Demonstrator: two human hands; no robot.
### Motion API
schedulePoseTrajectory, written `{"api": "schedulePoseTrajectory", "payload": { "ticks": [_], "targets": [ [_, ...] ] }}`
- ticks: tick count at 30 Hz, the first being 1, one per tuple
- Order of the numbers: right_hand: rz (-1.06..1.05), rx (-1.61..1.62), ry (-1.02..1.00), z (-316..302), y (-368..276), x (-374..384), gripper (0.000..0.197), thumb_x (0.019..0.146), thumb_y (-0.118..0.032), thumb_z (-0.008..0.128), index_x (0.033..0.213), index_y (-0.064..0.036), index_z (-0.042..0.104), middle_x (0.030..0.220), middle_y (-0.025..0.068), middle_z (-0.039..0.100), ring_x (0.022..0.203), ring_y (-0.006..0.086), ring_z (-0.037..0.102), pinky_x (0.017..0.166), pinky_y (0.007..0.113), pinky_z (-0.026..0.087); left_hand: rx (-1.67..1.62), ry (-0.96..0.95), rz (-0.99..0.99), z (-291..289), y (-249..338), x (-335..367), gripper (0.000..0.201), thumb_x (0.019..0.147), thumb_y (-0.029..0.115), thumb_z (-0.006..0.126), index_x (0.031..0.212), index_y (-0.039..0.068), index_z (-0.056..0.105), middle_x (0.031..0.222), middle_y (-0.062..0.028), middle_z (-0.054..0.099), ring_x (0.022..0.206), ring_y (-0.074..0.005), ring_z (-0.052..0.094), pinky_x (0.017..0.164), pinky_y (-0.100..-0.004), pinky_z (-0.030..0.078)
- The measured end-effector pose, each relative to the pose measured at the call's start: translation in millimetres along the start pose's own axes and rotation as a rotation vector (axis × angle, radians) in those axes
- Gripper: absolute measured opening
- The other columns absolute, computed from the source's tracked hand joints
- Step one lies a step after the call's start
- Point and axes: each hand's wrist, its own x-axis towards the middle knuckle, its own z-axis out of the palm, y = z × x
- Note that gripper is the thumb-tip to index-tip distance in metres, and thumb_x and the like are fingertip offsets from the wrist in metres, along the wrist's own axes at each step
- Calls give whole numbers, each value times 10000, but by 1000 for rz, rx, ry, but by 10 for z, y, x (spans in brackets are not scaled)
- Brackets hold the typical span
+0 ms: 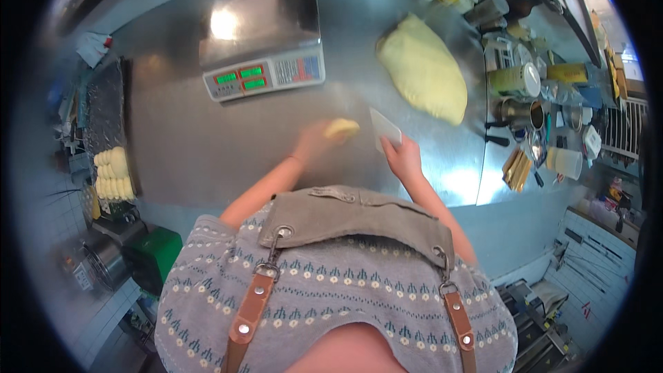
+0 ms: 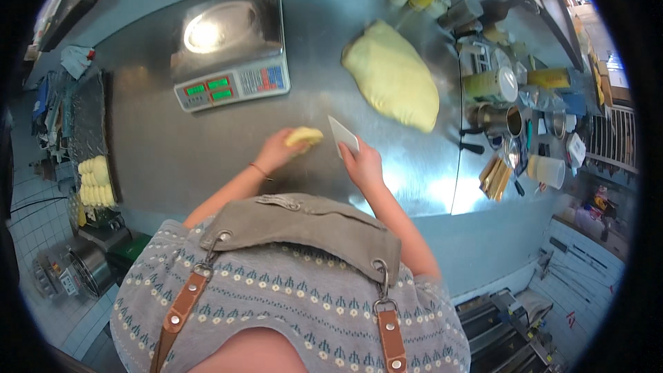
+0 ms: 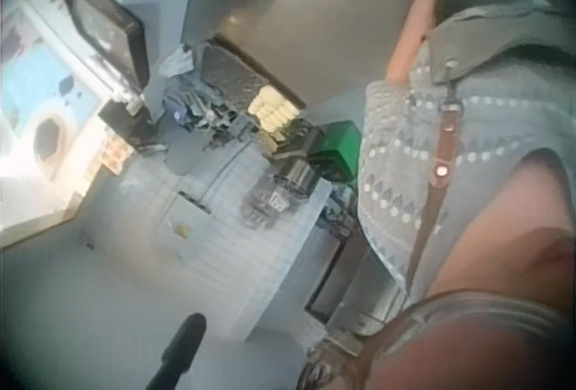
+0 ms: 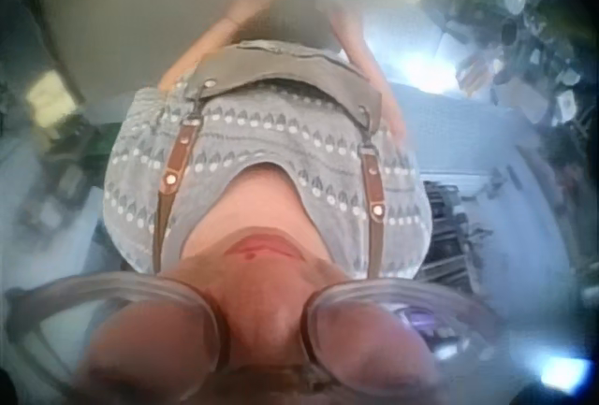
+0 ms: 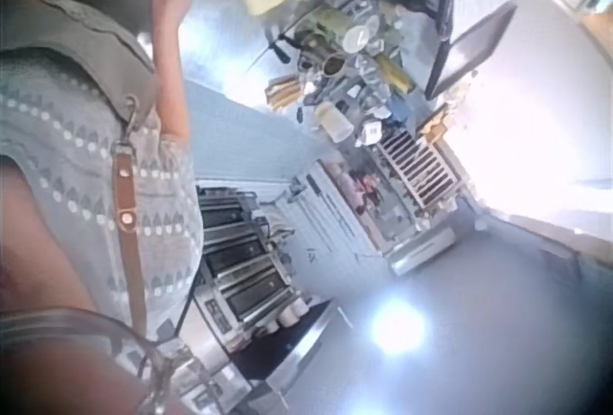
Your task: The person portions dough into uniform pieces using a digital scale and a bench scraper. They weigh each piece, adjust it to the target weight, and place it on a tray. The process is repeated for multiple pieces.
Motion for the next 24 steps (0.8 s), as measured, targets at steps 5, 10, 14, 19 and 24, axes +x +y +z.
{"api": "schedulePoseTrajectory", "payload": {
  "ticks": [5,10,14,19,24],
  "targets": [
    [45,-232,-249,637,138,-58,212,866,-216,594,944,-23,631,771,237,663,739,442,646,658,501,529,216,99,111,508,-218,-309,511,788,330,732,1229,182,522,1134,-114,615,1007,-381,619,842,-461,516],
    [95,-384,-326,1056,128,143,160,851,-160,541,908,-31,617,798,230,678,758,439,665,688,535,534,343,15,51,274,-85,-304,428,806,364,668,1171,166,563,1087,-129,632,998,-364,628,834,-476,517],
    [89,-367,-269,1141,223,297,196,850,-200,563,927,-28,618,817,226,678,791,414,672,719,523,533,383,42,244,-476,410,-456,437,795,314,631,1195,141,602,1019,-143,660,964,-355,639,862,-468,514],
    [240,-328,-417,824,238,371,301,842,-303,635,911,-10,624,812,226,669,783,410,658,705,495,527,443,663,657,-1678,791,172,658,784,241,693,1394,144,467,1472,-188,354,1327,-415,375,1074,-475,353],
    [-17,-208,-195,234,290,86,238,836,-265,650,876,-34,608,801,172,666,748,406,639,652,484,513,860,550,473,-2002,681,890,442,812,254,655,1241,158,609,1512,-135,352,1391,-380,310,1099,-599,229]
  ]
}}
